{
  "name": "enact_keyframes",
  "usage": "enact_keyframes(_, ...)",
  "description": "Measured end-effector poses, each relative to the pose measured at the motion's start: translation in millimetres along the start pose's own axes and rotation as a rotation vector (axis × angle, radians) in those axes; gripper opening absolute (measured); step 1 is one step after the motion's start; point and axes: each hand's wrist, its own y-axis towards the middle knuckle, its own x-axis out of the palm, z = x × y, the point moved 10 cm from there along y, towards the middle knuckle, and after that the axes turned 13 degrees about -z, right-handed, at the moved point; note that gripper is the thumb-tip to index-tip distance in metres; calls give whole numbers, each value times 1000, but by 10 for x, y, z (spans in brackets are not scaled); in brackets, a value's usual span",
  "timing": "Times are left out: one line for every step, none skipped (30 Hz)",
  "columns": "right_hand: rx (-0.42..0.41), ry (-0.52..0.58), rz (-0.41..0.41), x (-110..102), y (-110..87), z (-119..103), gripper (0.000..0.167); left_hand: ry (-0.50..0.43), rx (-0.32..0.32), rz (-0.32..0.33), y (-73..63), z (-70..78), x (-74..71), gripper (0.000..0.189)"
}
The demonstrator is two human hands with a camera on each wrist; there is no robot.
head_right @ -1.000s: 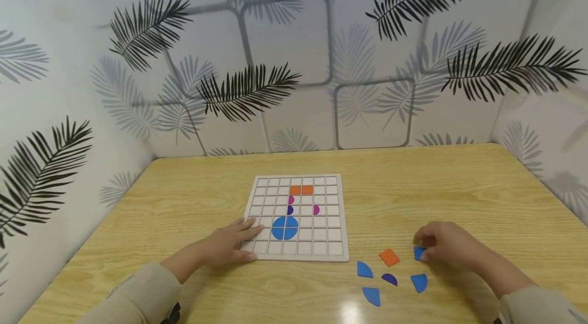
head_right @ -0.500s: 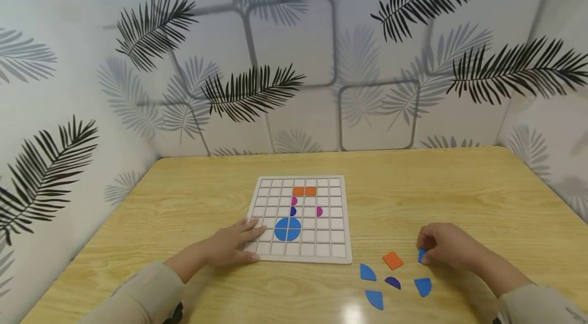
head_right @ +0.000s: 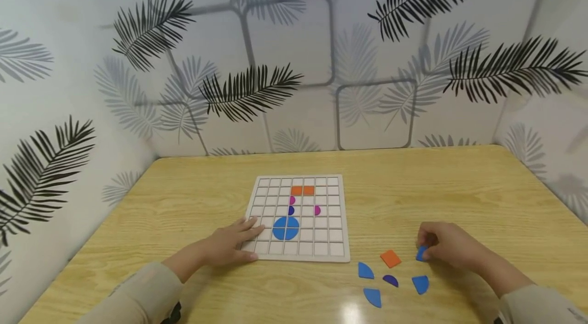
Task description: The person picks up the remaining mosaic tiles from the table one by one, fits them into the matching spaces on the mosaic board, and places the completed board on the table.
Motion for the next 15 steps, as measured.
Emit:
enact_keyframes(-8,9,1,-4,-3,-1,15,1,-1,0,2,-4,1,67)
enact_keyframes(-6,17,3,-10,-5,5,14,3,-2,0,1,-4,-1,67)
enact_keyframes(-8,21,6,-16,-9,7,14,2,-1,0,1,-2,-3,67)
enact_keyframes(-11,26,10,-18,-12,8,14,1,-2,-2,-2,-1,-3,67)
enact_keyframes(-13,32,11,-18,-15,6,14,0,-4,-4,-4,-1,-2,67)
enact_keyframes(-17,36,13,-20,-18,1,14,-2,-3,-4,-6,2,-3,67)
enact_keyframes(-21,47,13,-18,-21,-2,13,-4,-2,-4,-10,5,-6,67)
enact_keyframes(-21,55,13,-16,-22,-5,13,-5,0,-2,-13,11,-10,67)
enact_keyframes(-22,58,15,-19,-26,-9,13,-8,2,-2,-15,13,-13,67)
enact_keyframes(-24,65,17,-18,-29,-14,13,-8,2,-1,-18,17,-16,67)
enact_keyframes(-22,72,18,-18,-33,-17,13,-9,5,0,-21,22,-18,66)
enact_keyframes(-22,78,21,-20,-37,-24,13,-7,8,2,-25,28,-21,66)
enact_keyframes(-21,79,27,-25,-37,-30,13,-7,9,3,-28,31,-23,66)
enact_keyframes(-23,70,36,-34,-39,-45,13,-7,9,3,-29,33,-23,66)
enact_keyframes(-24,61,47,-45,-39,-60,13,-6,9,3,-29,33,-21,66)
